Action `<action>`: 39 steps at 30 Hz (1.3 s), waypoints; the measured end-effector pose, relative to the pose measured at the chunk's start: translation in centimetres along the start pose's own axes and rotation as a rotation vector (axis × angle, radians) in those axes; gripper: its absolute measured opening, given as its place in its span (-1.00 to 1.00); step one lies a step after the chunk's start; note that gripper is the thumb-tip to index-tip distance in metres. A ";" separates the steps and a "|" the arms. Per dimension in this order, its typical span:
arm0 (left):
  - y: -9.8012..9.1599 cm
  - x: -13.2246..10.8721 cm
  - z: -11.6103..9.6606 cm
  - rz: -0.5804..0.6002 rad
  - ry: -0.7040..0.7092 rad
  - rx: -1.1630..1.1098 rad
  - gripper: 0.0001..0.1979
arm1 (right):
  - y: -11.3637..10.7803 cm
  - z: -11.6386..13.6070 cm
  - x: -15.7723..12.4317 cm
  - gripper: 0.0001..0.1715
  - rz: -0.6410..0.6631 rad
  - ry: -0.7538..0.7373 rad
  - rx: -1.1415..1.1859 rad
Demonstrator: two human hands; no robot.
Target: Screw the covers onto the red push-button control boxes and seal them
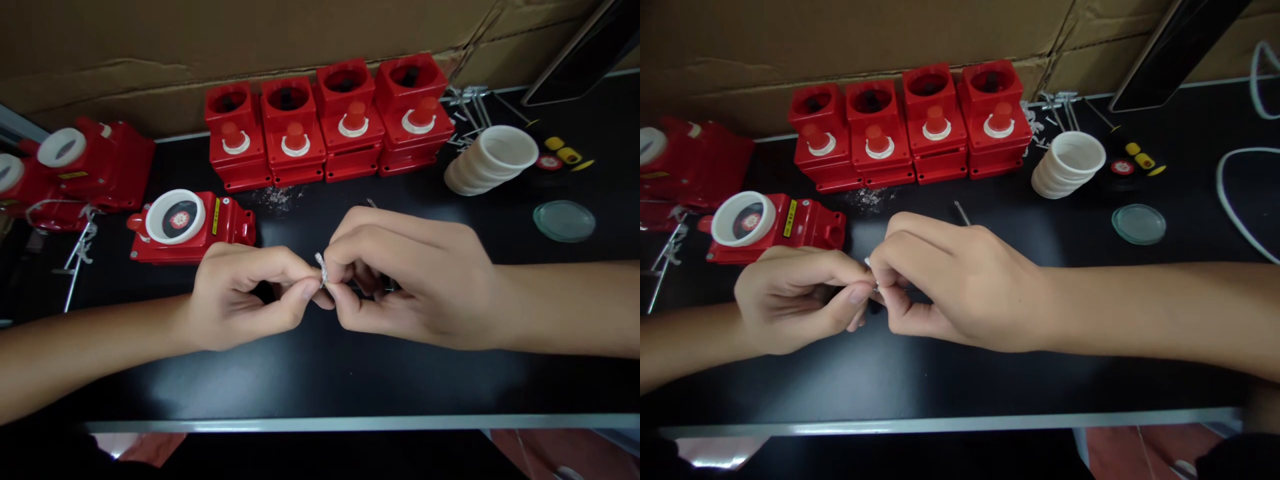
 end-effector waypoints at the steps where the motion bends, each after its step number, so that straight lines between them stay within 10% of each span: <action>1: 0.1 -0.1 0.0 0.005 0.011 0.018 -0.87 | 0.0 0.1 0.0 -0.86 0.003 -0.002 -0.010; 9: -1.8 -0.9 -0.9 -0.279 0.182 0.157 -0.67 | 0.1 -0.2 -0.1 -0.83 0.027 -0.004 -0.036; 39: 0.5 0.8 3.1 -0.130 -0.102 -0.267 -0.51 | 1.4 -0.9 0.6 -0.84 0.172 0.073 -0.191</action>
Point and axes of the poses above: each hand's wrist, its own x-axis towards the middle knuckle, its own y-axis out of the palm, z = x × y, the point moved 9 cm from there along x, towards the middle knuckle, and after that the axes turned 6 degrees about x, right-handed, at the moved point
